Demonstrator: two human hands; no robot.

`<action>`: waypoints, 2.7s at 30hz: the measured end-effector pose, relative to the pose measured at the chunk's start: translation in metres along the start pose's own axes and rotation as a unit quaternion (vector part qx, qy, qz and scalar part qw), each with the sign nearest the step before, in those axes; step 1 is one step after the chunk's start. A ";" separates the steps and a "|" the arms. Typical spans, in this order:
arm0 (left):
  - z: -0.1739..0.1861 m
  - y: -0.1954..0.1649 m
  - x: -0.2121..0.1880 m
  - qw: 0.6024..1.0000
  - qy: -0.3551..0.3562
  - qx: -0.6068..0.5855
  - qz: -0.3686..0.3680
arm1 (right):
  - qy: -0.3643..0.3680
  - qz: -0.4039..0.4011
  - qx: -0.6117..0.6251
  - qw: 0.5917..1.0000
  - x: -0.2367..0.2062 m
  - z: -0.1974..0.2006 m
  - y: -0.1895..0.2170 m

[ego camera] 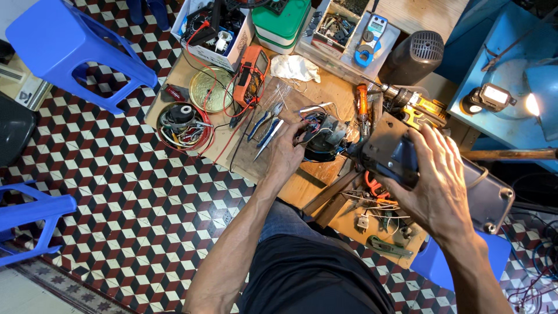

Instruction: The person works at a cluttered workbench repairing an electric motor. They hold and reposition a black mounting bracket, manipulate the motor's wiring and power plug, fit the bracket to the motor housing, and turn the assembly over while checking the parts by hand.

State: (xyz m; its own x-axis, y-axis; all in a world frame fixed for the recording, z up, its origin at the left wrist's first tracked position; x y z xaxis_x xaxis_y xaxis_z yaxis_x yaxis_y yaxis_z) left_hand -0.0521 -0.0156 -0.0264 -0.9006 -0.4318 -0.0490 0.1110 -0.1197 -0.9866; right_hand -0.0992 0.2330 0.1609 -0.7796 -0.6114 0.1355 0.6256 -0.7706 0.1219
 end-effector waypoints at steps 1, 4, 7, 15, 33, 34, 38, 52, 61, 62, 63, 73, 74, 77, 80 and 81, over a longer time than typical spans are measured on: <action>0.000 -0.002 -0.002 1.000 -0.006 -0.002 -0.022 | -0.001 0.007 0.014 1.000 0.002 -0.002 -0.002; -0.003 -0.006 -0.009 0.999 -0.020 -0.031 -0.015 | 0.013 0.046 0.019 0.999 0.014 -0.006 -0.013; -0.008 -0.007 -0.015 0.999 -0.024 -0.019 0.032 | 0.030 0.064 0.029 0.997 0.023 -0.008 -0.026; -0.010 -0.005 -0.008 0.999 -0.022 -0.001 0.025 | 0.010 0.064 0.015 0.998 0.016 -0.003 -0.025; -0.008 0.002 -0.005 0.996 -0.017 -0.058 0.060 | -0.034 0.050 -0.036 0.998 0.011 0.004 -0.009; -0.006 0.004 -0.004 0.997 -0.014 -0.060 0.056 | -0.035 0.046 -0.041 0.997 0.009 0.003 -0.005; 0.006 0.004 0.004 0.994 0.024 -0.103 -0.005 | -0.046 0.002 -0.028 0.999 0.002 -0.002 0.012; 0.036 0.030 0.051 0.991 0.110 -0.064 -0.046 | -0.087 -0.069 -0.024 0.994 0.013 -0.011 0.064; 0.058 -0.006 0.044 0.959 0.280 0.024 0.045 | -0.021 -0.046 -0.041 0.998 0.025 -0.004 0.064; 0.063 -0.013 0.041 0.953 0.302 0.033 0.021 | -0.022 -0.043 -0.035 0.998 0.024 -0.001 0.065; 0.069 -0.019 0.039 0.954 0.298 0.039 0.010 | -0.022 -0.048 -0.043 0.998 0.024 0.000 0.067; 0.047 -0.121 0.049 0.915 0.263 0.170 -0.254 | -0.026 -0.056 -0.021 0.998 0.016 0.026 0.071; 0.037 -0.126 0.051 0.908 0.312 0.154 -0.234 | -0.016 -0.059 -0.013 0.998 0.015 0.028 0.067; 0.016 -0.134 0.048 0.895 0.367 0.164 -0.192 | 0.014 -0.030 0.006 0.999 0.020 0.033 0.052; 0.011 -0.135 0.040 0.907 0.341 0.164 -0.186 | 0.031 -0.007 0.018 0.999 0.031 0.036 0.034; 0.010 -0.134 0.037 0.914 0.325 0.158 -0.184 | 0.032 0.004 0.022 0.999 0.034 0.038 0.028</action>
State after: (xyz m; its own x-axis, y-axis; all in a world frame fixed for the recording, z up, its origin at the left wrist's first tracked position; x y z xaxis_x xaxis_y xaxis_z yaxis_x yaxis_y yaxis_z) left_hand -0.0959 -0.0244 0.1057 -0.9490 0.3009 0.0939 -0.2271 -0.4462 -0.8656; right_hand -0.1075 0.1973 0.2061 -0.7746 -0.6281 0.0740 0.6307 -0.7585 0.1638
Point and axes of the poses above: each hand's wrist, its own x-axis towards the middle knuckle, its own z-axis out of the back of the hand, y = z × x, the point moved 4 cm from there along x, towards the middle knuckle, and after that the axes turned 12 degrees about -x, right-handed, at the moved point
